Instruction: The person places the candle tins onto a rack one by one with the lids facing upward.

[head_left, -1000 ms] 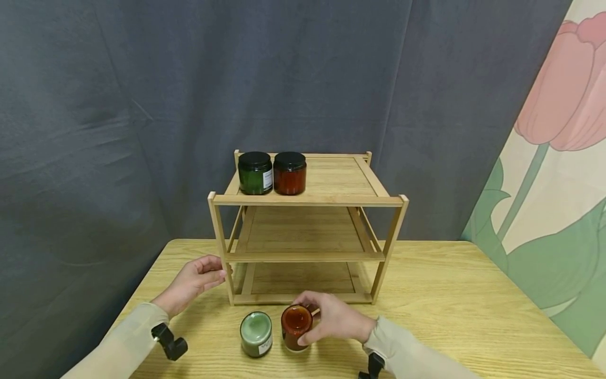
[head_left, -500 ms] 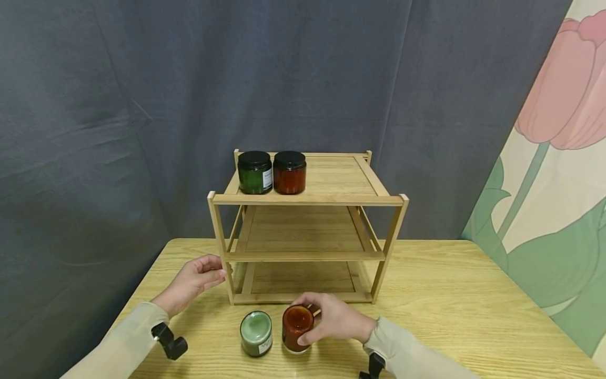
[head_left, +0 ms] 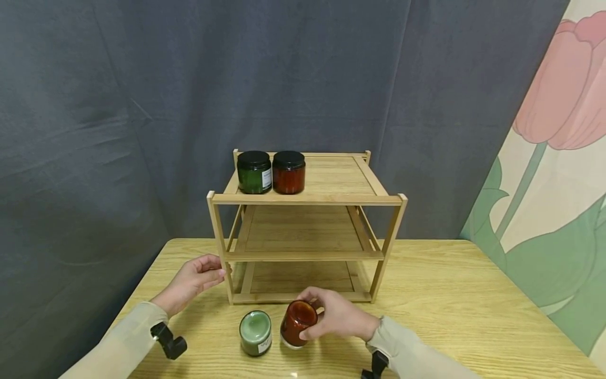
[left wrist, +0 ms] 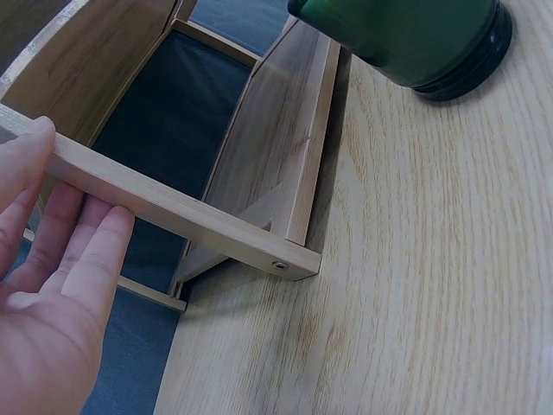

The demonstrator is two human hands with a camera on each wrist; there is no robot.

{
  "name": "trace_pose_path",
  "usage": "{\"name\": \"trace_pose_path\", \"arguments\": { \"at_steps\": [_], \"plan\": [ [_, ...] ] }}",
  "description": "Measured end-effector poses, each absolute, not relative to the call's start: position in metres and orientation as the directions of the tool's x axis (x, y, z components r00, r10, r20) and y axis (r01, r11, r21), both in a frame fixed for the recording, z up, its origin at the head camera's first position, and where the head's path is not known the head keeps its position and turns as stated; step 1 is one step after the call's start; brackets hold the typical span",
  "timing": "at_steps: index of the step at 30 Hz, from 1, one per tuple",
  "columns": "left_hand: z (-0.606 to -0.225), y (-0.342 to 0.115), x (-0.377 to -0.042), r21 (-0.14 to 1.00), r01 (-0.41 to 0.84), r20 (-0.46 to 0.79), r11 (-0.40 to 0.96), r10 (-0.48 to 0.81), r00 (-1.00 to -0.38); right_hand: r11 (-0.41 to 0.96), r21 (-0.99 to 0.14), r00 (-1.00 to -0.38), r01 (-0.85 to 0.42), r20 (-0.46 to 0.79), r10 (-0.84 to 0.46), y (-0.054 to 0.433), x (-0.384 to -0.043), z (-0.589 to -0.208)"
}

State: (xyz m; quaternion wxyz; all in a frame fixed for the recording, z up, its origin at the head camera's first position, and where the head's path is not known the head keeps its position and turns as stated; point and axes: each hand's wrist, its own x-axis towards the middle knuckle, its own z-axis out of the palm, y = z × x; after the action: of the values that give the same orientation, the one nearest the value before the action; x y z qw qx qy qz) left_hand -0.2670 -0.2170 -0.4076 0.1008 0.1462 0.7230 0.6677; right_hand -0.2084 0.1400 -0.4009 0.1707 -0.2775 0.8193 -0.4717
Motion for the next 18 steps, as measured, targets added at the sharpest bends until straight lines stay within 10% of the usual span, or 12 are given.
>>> {"name": "trace_pose_path", "arguments": {
  "at_steps": [18],
  "plan": [
    [-0.4090,-0.2179,-0.2679,0.995,0.082,0.057,0.053,0.362,-0.930,0.389,-0.864,-0.777,-0.320,0.004,-0.630,0.1418,-0.2061,-0.4005]
  ]
}}
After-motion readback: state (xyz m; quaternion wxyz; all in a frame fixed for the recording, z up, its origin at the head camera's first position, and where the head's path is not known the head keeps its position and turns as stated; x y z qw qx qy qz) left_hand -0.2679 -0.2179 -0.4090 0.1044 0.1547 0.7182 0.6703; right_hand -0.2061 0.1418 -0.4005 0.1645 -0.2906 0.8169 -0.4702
